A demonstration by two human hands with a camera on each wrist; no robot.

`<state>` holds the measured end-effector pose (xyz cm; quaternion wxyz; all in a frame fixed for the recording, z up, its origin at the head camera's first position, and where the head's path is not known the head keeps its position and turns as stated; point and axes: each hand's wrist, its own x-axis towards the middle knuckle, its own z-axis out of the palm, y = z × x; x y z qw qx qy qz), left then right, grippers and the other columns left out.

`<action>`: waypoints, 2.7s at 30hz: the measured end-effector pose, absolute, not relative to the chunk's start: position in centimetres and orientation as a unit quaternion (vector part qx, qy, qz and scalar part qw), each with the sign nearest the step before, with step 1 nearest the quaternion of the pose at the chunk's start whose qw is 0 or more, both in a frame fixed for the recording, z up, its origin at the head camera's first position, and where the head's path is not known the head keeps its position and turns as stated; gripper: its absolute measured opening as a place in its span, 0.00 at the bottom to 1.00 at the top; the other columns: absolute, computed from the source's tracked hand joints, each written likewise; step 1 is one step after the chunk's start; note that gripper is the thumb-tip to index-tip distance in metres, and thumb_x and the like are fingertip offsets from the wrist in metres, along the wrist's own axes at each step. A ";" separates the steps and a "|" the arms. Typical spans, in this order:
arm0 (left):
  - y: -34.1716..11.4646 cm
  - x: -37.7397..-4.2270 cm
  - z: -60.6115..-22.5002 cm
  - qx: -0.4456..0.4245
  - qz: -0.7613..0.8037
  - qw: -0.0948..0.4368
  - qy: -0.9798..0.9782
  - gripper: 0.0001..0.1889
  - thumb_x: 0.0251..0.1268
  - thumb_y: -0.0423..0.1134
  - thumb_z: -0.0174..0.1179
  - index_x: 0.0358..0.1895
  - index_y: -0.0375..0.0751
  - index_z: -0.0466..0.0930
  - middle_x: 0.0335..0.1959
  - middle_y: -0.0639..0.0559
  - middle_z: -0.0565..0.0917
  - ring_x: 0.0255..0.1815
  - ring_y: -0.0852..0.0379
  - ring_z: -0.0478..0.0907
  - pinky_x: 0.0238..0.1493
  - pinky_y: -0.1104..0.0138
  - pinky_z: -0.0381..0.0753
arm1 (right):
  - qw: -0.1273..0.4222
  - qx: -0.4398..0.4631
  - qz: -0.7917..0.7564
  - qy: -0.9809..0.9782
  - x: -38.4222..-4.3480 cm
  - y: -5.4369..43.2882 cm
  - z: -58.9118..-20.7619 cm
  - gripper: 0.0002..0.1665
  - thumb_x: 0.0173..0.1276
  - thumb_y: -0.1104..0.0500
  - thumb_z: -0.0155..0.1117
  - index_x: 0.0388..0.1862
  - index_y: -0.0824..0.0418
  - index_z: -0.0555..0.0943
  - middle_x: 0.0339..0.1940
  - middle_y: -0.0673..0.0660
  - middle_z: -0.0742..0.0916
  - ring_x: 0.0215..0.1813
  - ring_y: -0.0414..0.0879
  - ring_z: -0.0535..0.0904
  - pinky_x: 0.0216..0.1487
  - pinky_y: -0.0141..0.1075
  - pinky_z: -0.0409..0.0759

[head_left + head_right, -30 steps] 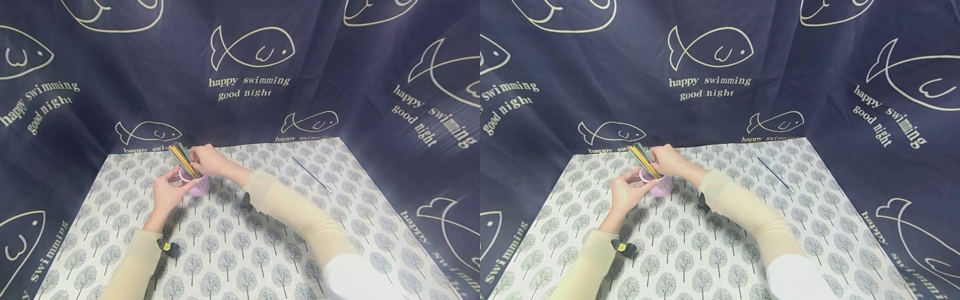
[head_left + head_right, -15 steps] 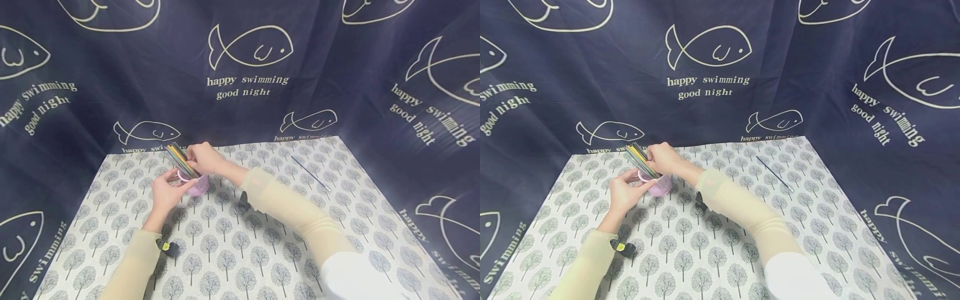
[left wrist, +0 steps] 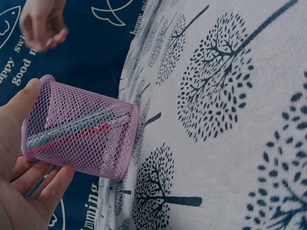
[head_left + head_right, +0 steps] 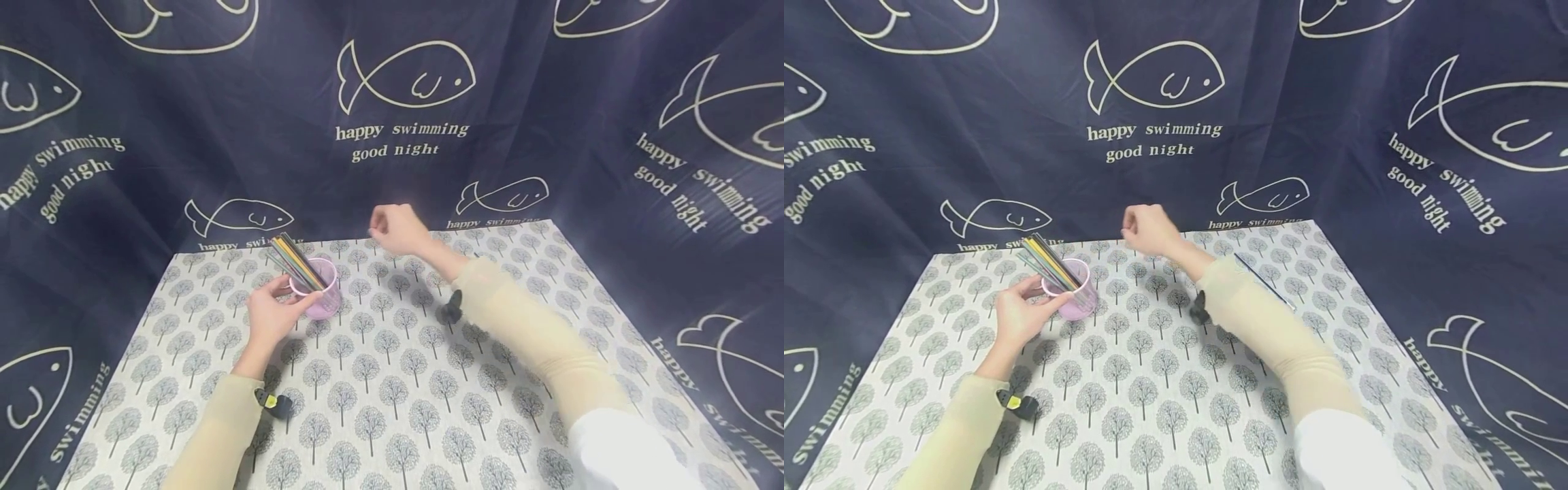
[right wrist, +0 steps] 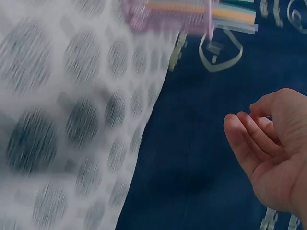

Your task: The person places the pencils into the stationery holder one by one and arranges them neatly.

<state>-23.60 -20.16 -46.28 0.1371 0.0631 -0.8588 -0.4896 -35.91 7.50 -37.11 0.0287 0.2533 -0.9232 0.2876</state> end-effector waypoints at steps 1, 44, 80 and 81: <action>-20.2 -23.6 -46.3 0.063 -0.488 0.138 -0.859 0.42 0.49 0.57 0.85 0.65 0.37 0.84 0.56 0.33 0.90 0.45 0.40 0.93 0.37 0.79 0.86 | 0.030 0.244 0.287 -0.926 -36.1 8.6 -37.2 0.05 0.76 0.59 0.65 0.43 0.60 0.84 0.37 0.56 0.91 0.37 0.49 0.87 0.43 0.39 0.90; -19.3 -22.7 -46.7 0.041 -0.526 0.204 -0.825 0.38 0.49 0.41 0.86 0.63 0.32 0.79 0.59 0.33 0.87 0.55 0.35 0.90 0.53 0.57 0.90 | -0.019 0.072 0.144 -0.987 -34.2 28.8 -46.0 0.11 0.63 0.65 0.66 0.42 0.71 0.84 0.39 0.68 0.90 0.35 0.56 0.86 0.47 0.53 0.90; -19.7 -23.0 -46.4 0.025 -0.489 0.220 -0.844 0.38 0.47 0.46 0.87 0.62 0.32 0.85 0.54 0.32 0.90 0.46 0.37 0.93 0.33 0.86 0.82 | 0.155 0.149 0.392 -0.895 -33.9 15.0 -34.8 0.09 0.64 0.61 0.67 0.42 0.61 0.82 0.39 0.60 0.92 0.40 0.51 0.89 0.47 0.40 0.88; -19.7 -22.9 -46.4 0.026 -0.491 0.218 -0.843 0.38 0.47 0.46 0.87 0.62 0.32 0.85 0.54 0.31 0.90 0.46 0.37 0.93 0.33 0.86 0.82 | 0.160 0.151 0.410 -0.885 -33.8 14.3 -34.6 0.08 0.64 0.62 0.67 0.42 0.61 0.82 0.39 0.59 0.92 0.39 0.50 0.89 0.47 0.38 0.89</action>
